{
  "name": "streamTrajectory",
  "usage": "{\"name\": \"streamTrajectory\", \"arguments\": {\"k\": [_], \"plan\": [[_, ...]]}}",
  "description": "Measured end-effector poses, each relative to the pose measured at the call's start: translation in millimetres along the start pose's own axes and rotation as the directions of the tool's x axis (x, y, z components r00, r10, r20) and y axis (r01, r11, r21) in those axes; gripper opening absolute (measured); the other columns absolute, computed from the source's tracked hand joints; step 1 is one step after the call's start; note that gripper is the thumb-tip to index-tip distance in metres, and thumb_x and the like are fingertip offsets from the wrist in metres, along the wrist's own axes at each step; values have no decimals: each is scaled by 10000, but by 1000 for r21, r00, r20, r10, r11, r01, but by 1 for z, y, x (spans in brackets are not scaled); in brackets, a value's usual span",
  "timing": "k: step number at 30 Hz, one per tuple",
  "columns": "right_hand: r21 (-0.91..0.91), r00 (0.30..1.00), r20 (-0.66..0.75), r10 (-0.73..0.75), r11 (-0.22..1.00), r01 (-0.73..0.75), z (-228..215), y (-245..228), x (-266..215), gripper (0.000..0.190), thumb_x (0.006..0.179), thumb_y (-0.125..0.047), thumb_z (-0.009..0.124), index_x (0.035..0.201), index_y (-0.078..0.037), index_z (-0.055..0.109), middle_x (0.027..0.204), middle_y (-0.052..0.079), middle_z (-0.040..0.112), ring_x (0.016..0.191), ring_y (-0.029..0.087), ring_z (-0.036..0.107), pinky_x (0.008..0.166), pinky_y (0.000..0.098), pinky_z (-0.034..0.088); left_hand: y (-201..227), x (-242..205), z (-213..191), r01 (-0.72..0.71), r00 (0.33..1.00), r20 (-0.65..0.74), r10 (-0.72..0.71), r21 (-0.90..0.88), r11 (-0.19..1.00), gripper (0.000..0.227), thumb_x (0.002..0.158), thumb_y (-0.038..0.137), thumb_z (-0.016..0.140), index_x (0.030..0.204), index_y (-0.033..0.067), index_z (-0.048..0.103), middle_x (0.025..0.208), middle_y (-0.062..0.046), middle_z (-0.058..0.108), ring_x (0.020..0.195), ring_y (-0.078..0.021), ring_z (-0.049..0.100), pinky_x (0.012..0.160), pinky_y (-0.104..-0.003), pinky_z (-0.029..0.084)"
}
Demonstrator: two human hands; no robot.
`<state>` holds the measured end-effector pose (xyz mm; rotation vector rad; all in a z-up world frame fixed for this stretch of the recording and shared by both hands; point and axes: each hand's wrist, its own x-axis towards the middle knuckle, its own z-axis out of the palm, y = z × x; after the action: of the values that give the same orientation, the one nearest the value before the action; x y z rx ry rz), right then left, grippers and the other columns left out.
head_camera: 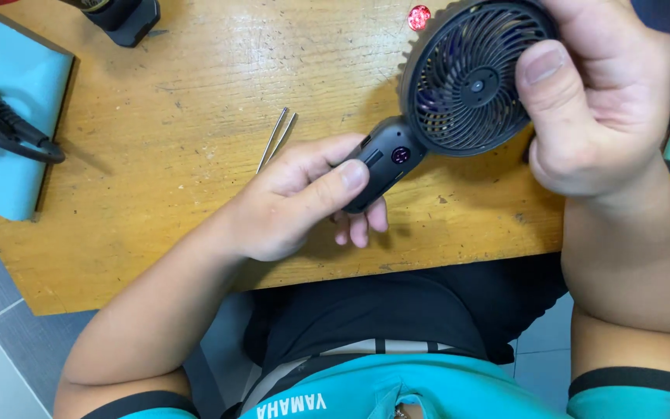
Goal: Cleaning and marking a small portable fan using a brush, cloth, and marker.
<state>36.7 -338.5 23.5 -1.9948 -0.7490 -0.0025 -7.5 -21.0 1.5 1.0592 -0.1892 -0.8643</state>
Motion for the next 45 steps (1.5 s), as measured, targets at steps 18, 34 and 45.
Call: {"name": "streamTrajectory", "arguments": {"k": [18, 34, 45], "plan": [[82, 997, -30, -76, 994, 79, 18, 16, -10, 335, 1335, 54, 559, 1665, 105, 532, 1740, 357, 553, 1446, 394, 647, 1272, 428, 581, 6, -2, 14, -233, 896, -84, 436, 747, 623, 375, 1210, 120, 594, 1561, -10, 600, 946, -55, 799, 674, -190, 711, 644, -335, 532], [75, 977, -164, 136, 989, -125, 42, -9, -7, 1156, 1226, -810, 207, 1348, 241, 674, 1202, 329, 728, 1000, 351, 685, 994, 421, 551, -7, -3, 29, -235, 887, -52, 458, 804, 546, 344, 1191, 114, 626, 1496, -42, 607, 1070, -142, 815, 814, -301, 760, 758, -406, 605], [-108, 996, 26, -84, 990, 86, 47, -36, 3, 655, 1069, -459, 656, 1133, 183, 769, 966, 256, 730, 754, 326, 628, 728, 429, 518, -15, -11, 25, -341, 865, 53, 499, 792, 506, 811, 1184, 236, 806, 1761, -64, 322, 1645, -400, 727, 1360, -463, 899, 1085, -452, 750]]}}
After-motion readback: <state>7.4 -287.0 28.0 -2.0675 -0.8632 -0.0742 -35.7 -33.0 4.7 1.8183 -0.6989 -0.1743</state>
